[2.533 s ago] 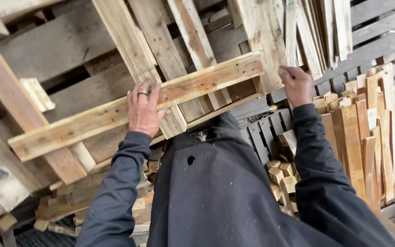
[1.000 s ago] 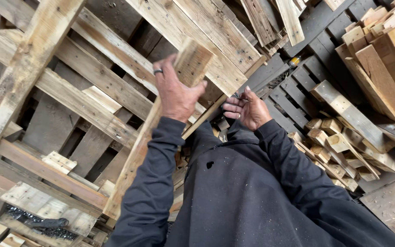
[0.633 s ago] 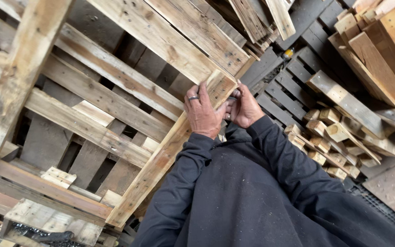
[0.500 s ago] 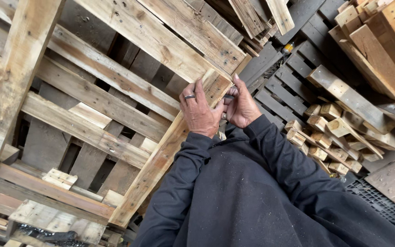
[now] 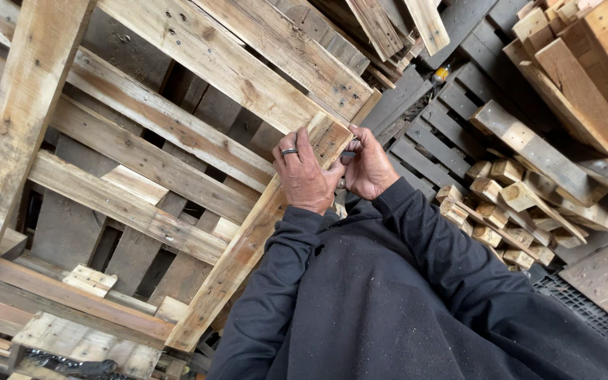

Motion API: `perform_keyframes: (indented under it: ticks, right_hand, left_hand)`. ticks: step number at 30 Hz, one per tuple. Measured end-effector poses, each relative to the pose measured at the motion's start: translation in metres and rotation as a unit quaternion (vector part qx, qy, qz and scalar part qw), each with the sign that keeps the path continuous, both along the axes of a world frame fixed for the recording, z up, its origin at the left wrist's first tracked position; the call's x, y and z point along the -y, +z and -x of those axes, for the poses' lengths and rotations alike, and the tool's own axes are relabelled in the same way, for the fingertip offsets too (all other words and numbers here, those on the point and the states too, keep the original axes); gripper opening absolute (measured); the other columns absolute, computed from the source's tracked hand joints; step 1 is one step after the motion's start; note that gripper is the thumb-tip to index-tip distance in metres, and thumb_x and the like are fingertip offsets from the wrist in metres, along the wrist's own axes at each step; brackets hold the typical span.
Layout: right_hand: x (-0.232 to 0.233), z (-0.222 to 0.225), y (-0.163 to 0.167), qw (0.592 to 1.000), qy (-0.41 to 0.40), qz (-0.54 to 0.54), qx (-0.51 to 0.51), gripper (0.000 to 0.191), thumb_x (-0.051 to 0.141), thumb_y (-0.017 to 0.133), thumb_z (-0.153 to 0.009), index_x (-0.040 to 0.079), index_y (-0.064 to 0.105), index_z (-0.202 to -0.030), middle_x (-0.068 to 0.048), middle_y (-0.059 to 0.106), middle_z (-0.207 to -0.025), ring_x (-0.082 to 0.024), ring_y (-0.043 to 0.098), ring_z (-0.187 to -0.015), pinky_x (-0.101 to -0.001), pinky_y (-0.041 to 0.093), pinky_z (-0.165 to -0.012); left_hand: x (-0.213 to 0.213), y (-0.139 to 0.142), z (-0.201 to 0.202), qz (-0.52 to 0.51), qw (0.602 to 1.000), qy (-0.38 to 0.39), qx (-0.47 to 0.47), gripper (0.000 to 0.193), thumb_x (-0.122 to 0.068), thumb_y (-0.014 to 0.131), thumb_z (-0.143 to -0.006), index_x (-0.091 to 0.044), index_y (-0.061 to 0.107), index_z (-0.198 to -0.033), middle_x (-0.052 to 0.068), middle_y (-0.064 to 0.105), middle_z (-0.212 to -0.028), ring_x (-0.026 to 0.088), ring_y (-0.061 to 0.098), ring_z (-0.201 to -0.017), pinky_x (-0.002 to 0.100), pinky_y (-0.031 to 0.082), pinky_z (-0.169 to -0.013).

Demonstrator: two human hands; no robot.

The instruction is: The person hammers nails into wooden pallet boards. They take nails from a wooden box of nails, position a nail on a pallet plank, and drive it in with a claw hammer, repositioning boards and repeating the nailing across the pallet structure.

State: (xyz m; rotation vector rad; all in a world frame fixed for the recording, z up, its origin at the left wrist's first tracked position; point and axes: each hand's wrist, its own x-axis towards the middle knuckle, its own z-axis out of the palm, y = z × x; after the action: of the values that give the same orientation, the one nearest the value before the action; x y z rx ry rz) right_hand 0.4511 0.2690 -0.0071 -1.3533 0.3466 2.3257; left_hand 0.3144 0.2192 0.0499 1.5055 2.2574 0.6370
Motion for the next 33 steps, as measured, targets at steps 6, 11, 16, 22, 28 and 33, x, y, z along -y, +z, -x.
perform_keyframes:
  ticks: [6,11,16,22,28,33]
  right_hand:
    - [-0.013,0.003,-0.005,0.998,0.01,-0.001,-0.064,0.045,0.045,0.062,-0.104,0.016,0.056,-0.07,-0.005,0.058,-0.079,-0.03,0.065,-0.088,-0.0597,0.057,-0.085]
    - [-0.025,0.008,0.024,0.979,0.179,-0.059,0.074,0.051,0.056,0.045,-0.094,0.008,0.06,-0.103,-0.017,0.067,-0.103,-0.034,0.069,-0.093,-0.0543,0.055,-0.084]
    - [-0.038,-0.009,0.041,0.795,0.322,-0.427,0.288,0.049,0.042,0.061,-0.103,0.004,0.046,-0.129,-0.014,0.058,-0.119,-0.027,0.061,-0.1,-0.0419,0.052,-0.085]
    - [-0.079,0.011,-0.004,0.488,0.387,-0.734,0.27,0.039,0.018,0.079,-0.108,-0.006,0.059,-0.132,-0.015,0.063,-0.123,-0.024,0.061,-0.112,-0.0378,0.053,-0.101]
    - [-0.082,0.034,0.012,0.597,0.405,-0.665,0.194,0.023,0.009,0.073,-0.111,-0.008,0.064,-0.125,-0.013,0.074,-0.113,-0.017,0.071,-0.102,-0.0268,0.058,-0.091]
    - [-0.07,0.046,0.047,0.608,0.45,-0.613,0.229,0.024,0.013,0.074,-0.11,-0.005,0.067,-0.123,-0.012,0.073,-0.109,-0.015,0.071,-0.094,-0.027,0.059,-0.079]
  left_hand:
    - [0.007,-0.017,0.004,-0.042,0.999,-0.026,-0.017,0.093,-0.026,0.091,-0.067,0.003,0.044,-0.142,0.016,0.047,-0.13,0.037,0.049,-0.12,0.053,0.046,-0.105]
    - [-0.002,-0.003,0.017,-0.017,0.999,-0.029,-0.031,0.104,-0.038,0.091,-0.069,0.0,0.039,-0.15,0.016,0.045,-0.134,0.036,0.044,-0.126,0.058,0.038,-0.114]
    - [0.049,0.027,0.035,-0.077,0.988,0.131,-0.027,0.114,-0.053,0.087,-0.058,-0.004,0.038,-0.148,0.022,0.039,-0.146,0.042,0.039,-0.133,0.063,0.027,-0.112]
    - [0.224,-0.006,0.065,-0.166,0.709,0.684,0.053,0.064,-0.027,0.083,-0.091,-0.002,0.051,-0.14,0.018,0.052,-0.136,0.035,0.047,-0.124,0.051,0.042,-0.111]
    - [0.308,-0.05,0.076,-0.439,0.309,0.725,0.432,0.042,-0.025,0.07,-0.103,0.004,0.058,-0.13,0.014,0.057,-0.113,0.029,0.055,-0.096,0.044,0.044,-0.08]
    - [0.294,-0.045,0.086,-0.452,0.257,0.711,0.473,0.042,-0.022,0.069,-0.102,0.005,0.055,-0.13,0.015,0.059,-0.115,0.031,0.065,-0.1,0.05,0.057,-0.088]
